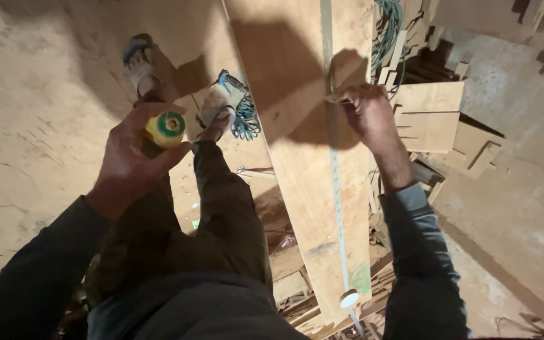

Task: The person holds a yellow glue bottle and applies glue along a long thin wooden strip laid across a workbench, moving steadily along its length. They then set the bottle down, fold and press the glued strip over on itself, and handle the strip at the bench.

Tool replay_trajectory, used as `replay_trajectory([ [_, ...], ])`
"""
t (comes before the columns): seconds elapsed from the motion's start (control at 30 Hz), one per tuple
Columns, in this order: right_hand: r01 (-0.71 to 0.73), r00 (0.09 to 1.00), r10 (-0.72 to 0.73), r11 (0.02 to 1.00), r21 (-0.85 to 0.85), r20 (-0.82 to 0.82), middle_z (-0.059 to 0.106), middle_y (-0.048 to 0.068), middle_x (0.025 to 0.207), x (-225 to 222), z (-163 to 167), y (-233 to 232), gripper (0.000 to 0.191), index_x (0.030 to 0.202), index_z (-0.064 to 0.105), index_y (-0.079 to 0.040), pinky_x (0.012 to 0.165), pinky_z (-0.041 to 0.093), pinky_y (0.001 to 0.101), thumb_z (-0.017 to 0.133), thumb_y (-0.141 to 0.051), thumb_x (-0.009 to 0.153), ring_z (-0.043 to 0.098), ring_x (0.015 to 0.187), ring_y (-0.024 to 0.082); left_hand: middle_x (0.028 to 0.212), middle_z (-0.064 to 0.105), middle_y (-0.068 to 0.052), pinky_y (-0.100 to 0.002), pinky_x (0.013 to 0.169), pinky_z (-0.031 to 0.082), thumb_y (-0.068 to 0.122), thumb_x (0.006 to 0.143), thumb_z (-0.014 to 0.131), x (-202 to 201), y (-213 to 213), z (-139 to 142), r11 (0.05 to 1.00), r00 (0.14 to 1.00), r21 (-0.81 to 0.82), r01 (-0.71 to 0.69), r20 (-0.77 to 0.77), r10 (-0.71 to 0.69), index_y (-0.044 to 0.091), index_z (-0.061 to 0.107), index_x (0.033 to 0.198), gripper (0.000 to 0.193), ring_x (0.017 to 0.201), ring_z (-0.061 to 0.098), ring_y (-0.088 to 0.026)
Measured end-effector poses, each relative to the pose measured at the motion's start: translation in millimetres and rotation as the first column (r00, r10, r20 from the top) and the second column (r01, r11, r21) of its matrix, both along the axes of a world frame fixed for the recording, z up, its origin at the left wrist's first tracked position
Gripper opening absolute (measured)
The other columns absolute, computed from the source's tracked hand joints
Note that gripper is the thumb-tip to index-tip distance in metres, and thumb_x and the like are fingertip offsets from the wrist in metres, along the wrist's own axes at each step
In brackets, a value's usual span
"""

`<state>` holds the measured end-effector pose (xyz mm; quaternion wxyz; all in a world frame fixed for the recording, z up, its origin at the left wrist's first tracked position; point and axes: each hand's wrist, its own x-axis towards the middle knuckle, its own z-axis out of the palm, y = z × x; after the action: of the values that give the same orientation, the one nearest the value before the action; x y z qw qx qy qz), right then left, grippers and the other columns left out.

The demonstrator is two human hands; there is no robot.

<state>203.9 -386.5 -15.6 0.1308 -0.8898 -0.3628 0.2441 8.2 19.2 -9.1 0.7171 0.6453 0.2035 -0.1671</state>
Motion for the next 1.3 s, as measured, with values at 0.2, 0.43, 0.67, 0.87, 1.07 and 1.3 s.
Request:
replay_trajectory([
  [0.2,0.444,0.891,-0.434,0.895,0.053,-0.134,0.076,0.015,0.097,-34.5,-6.5,-20.0,0.011,0.107,0.069,-0.003,0.068,0.058,0.0375,0.073,-0.002,0.096,0.076,0.085,0.023,0.118,0.066,-0.003,-0.027,0.098,0.052,0.008,0.092,0.076,-22.5,-33.4,8.2,0.983,0.997,-0.174,-0.055,-0.069,0.043,0.001,0.058,0.135,0.047,0.111,0.061,-0.010],
  [0.43,0.431,0.877,-0.415,0.902,-0.012,0.242,0.071,0.018,0.088,-105.8,-40.8,-59.3,0.021,0.090,0.065,-0.004,0.069,0.057,0.0422,0.084,-0.012,0.092,0.069,0.079,0.034,0.120,0.063,-0.001,-0.027,0.101,0.051,0.004,0.091,0.077,-49.2,-91.1,4.5,0.967,0.990,-0.218,-0.136,-0.009,0.137,0.002,0.056,0.136,0.049,0.114,0.062,-0.009],
  [0.67,0.305,0.930,-0.334,0.935,0.180,0.156,0.075,0.010,0.104,-156.7,-23.4,-88.2,0.025,0.105,0.071,-0.011,0.086,0.052,0.0418,0.073,0.001,0.084,0.069,0.095,0.028,0.112,0.066,-0.002,-0.027,0.093,0.051,0.011,0.090,0.079,-69.0,-133.9,4.1,0.998,0.998,0.028,-0.047,0.042,0.046,0.004,0.062,0.128,0.042,0.105,0.062,-0.008],
  [0.87,0.128,0.990,-0.121,0.988,-0.091,0.077,0.071,0.011,0.099,-185.8,5.9,-107.3,0.031,0.111,0.070,-0.004,0.088,0.048,0.0473,0.067,-0.004,0.080,0.066,0.101,0.033,0.118,0.066,-0.003,-0.027,0.098,0.051,0.009,0.091,0.078,-79.6,-158.0,11.8,0.997,0.995,-0.012,-0.075,0.067,0.076,0.003,0.063,0.127,0.040,0.111,0.062,-0.009],
  [1.07,0.238,0.947,-0.291,0.920,-0.312,-0.138,0.075,0.014,0.095,-153.4,32.9,-105.9,0.014,0.099,0.077,-0.013,0.070,0.059,0.0411,0.063,-0.013,0.100,0.072,0.078,0.027,0.121,0.064,-0.003,-0.028,0.102,0.050,0.007,0.091,0.076,-85.5,-162.0,17.0,0.968,0.983,-0.172,-0.181,0.000,0.184,0.004,0.060,0.133,0.045,0.113,0.060,-0.009],
  [1.3,0.001,0.997,-0.022,0.968,0.250,0.080,0.073,0.012,0.099,3.8,-19.8,-21.3,0.014,0.111,0.070,-0.003,0.075,0.058,0.0377,0.065,0.007,0.101,0.071,0.085,0.023,0.124,0.067,-0.003,-0.028,0.099,0.052,0.006,0.089,0.077,-81.8,-145.9,17.9,0.991,0.992,-0.049,-0.124,0.012,0.124,0.003,0.059,0.132,0.046,0.114,0.063,-0.010],
])
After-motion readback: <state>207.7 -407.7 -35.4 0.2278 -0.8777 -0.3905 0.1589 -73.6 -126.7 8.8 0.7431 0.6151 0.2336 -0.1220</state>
